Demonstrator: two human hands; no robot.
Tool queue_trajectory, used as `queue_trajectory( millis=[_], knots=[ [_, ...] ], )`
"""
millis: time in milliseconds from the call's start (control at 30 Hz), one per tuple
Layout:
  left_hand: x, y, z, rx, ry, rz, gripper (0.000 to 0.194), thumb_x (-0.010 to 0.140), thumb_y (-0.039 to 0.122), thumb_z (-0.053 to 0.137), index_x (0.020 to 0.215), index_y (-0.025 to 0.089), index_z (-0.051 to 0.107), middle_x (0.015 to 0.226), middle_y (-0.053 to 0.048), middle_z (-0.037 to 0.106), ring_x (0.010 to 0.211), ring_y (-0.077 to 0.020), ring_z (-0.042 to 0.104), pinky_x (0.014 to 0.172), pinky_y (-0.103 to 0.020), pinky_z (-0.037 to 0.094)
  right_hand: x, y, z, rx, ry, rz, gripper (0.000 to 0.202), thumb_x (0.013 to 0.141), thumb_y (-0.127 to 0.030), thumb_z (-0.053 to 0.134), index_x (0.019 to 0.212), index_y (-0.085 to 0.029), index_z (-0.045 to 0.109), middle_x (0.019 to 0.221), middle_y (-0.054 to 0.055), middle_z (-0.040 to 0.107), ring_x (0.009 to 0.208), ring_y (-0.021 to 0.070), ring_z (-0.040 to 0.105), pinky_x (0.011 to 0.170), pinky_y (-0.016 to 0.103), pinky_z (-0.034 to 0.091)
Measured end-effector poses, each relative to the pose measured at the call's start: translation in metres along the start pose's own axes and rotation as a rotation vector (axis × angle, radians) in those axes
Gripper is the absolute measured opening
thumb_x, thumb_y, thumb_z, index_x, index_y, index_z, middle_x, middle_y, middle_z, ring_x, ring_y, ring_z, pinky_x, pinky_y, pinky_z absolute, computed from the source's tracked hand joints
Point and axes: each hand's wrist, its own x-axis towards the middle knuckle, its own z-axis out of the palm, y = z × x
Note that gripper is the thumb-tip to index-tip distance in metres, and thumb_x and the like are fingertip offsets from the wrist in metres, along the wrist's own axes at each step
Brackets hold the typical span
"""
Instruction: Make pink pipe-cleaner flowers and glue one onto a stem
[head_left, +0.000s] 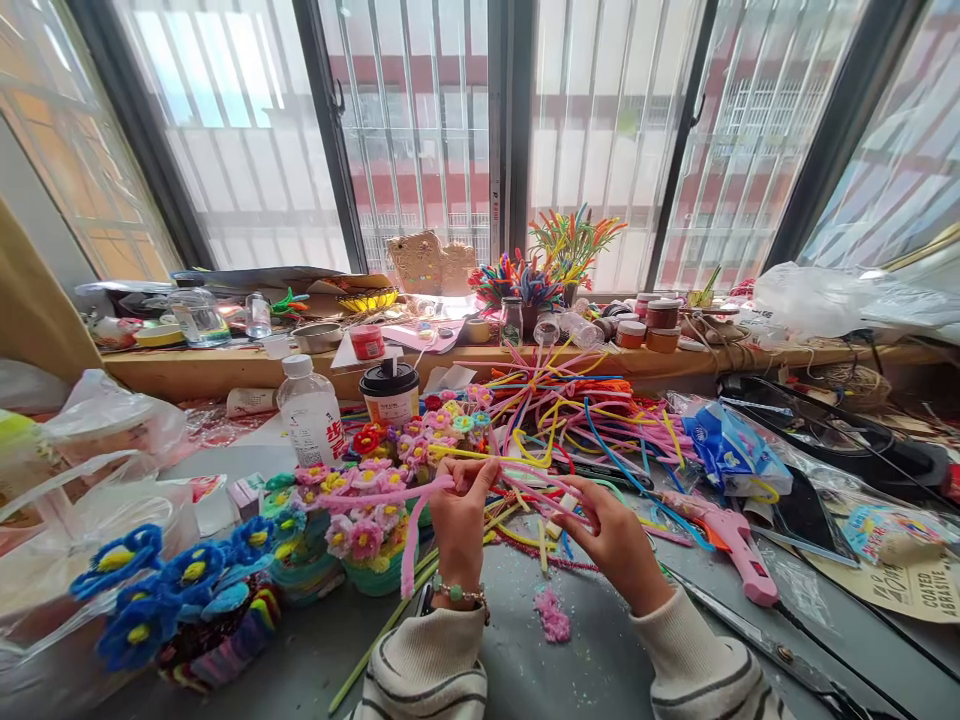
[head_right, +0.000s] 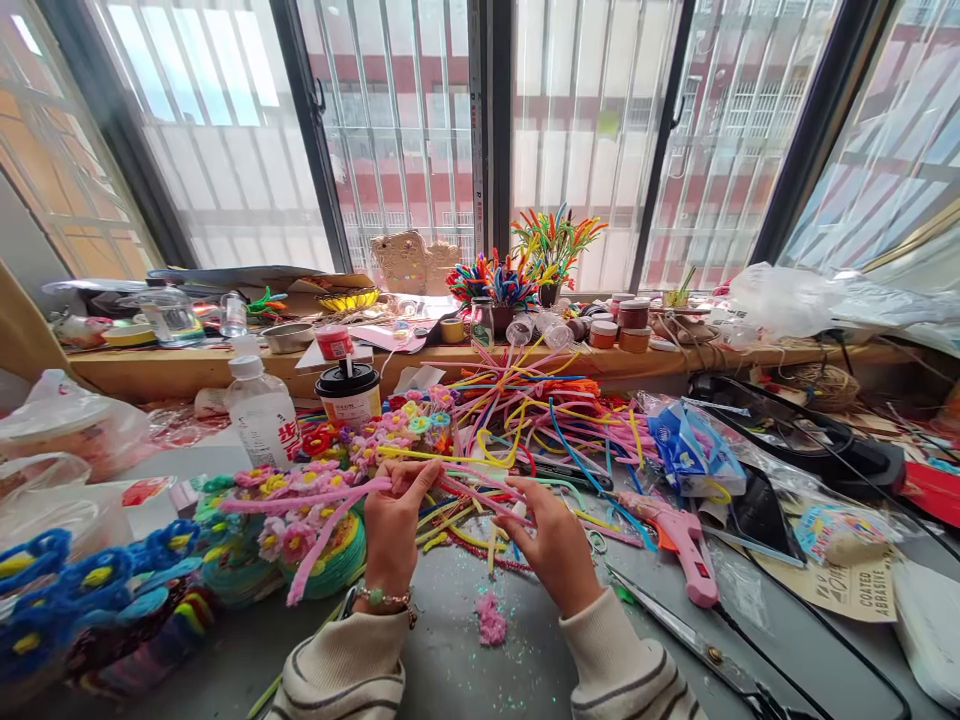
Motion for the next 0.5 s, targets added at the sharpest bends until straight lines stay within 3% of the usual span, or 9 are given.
queue_trajectory(
  millis=[100,200,500],
  knots=[
    [0.0004,-0.0028,-0.0001,-0.007,0.002,-0.013,0.024,0.060,0.024,0.063,0.054,0.016,0.041,0.061,0.006,0.039,0.058,-0.0067,0.042,0.060,-0.019,0.038,-0.0023,0.0001,0.0032,-0.087,0.040,-0.041,0.041,0.078,-0.037,0.042,0.117,-0.023,0.040,0.102,0.006,0.058,0.080,0.0167,0.057,0.067,0.027,0.046],
    [0.0008,-0.0047,0.0001,-0.007,0.026,-0.029,0.029,0.060,0.026,0.063,0.053,0.017,0.036,0.060,0.006,0.039,0.058,-0.0069,0.042,0.060,-0.020,0.038,-0.0032,-0.0009,0.0045,-0.154,0.038,-0.109,0.037,0.082,-0.033,0.037,0.116,-0.022,0.042,0.089,0.007,0.060,0.077,0.0168,0.057,0.066,0.026,0.045],
    [0.0009,-0.0034,-0.0012,0.057,0.020,-0.006,0.027,0.061,0.029,0.062,0.055,0.018,0.038,0.062,0.006,0.040,0.060,-0.0077,0.045,0.062,-0.019,0.039,-0.0013,-0.0024,0.0062,-0.136,-0.046,-0.122,0.031,0.085,-0.030,0.028,0.085,-0.019,0.057,0.073,0.005,0.056,0.067,0.0146,0.055,0.061,0.023,0.041]
  ],
)
